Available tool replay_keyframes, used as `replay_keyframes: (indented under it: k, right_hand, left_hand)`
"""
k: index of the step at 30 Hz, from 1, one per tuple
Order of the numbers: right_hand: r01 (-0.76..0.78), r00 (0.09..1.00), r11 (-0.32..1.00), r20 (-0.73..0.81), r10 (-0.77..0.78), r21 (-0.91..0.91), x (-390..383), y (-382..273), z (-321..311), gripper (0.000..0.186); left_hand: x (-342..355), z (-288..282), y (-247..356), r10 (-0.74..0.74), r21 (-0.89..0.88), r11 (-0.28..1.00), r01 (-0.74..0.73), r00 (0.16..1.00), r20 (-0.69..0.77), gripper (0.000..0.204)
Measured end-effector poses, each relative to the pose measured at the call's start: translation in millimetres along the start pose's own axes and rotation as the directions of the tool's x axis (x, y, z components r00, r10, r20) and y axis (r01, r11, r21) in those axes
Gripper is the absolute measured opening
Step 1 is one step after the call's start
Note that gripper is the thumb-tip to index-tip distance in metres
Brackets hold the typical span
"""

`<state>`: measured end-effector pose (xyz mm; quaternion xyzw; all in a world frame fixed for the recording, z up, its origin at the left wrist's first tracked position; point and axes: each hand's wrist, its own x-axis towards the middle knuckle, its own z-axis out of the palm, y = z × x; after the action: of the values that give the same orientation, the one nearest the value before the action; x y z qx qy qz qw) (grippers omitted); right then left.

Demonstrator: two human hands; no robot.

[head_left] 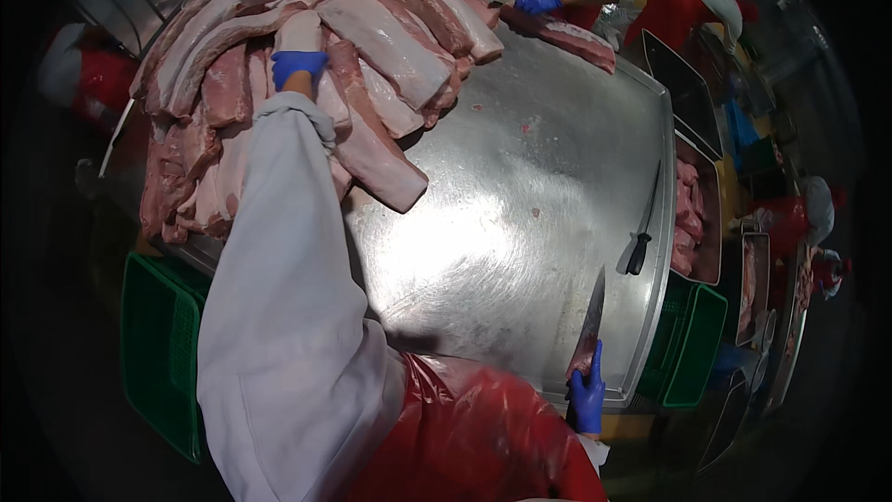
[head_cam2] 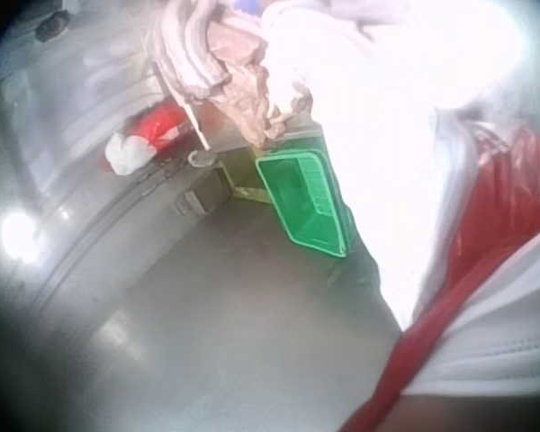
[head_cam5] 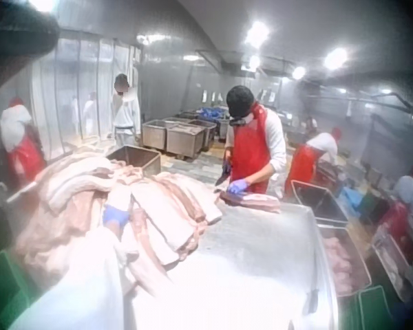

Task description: The person cuts large pieces of raw pork on a stainless steel table using a knife. They trim fat and separate lean meat, placing trimmed pieces into green crates. The person handles multiple cuts sequentially, adjusting pieces as needed.

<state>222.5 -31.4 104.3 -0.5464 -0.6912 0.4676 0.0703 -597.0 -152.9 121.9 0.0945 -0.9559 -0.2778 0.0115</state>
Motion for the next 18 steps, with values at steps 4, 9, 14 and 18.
replay_keyframes:
  k: [4,9,14,18]
  right_hand:
    - [-0.037,0.999,0.995,-0.015,0.039,0.091,-16,6,11,0.077]
    - [-0.074,0.997,0.997,-0.022,0.074,0.030,-39,0,22,0.073]
    - [-0.068,0.998,0.997,-0.009,0.068,0.030,-39,17,18,0.068]
    - [-0.073,0.997,0.997,-0.037,0.074,0.023,-32,28,7,0.067]
  left_hand:
    - [86,11,-64,0.160,-0.417,0.906,-0.079,0.973,0.164,0.057]
    - [43,-28,-90,0.263,-0.710,0.630,0.316,0.773,0.578,0.047]
    - [-77,-83,-133,0.619,-0.743,0.448,0.497,0.427,0.659,0.060]
    - [-223,-94,-114,0.670,-0.689,0.579,0.436,0.227,0.707,0.082]
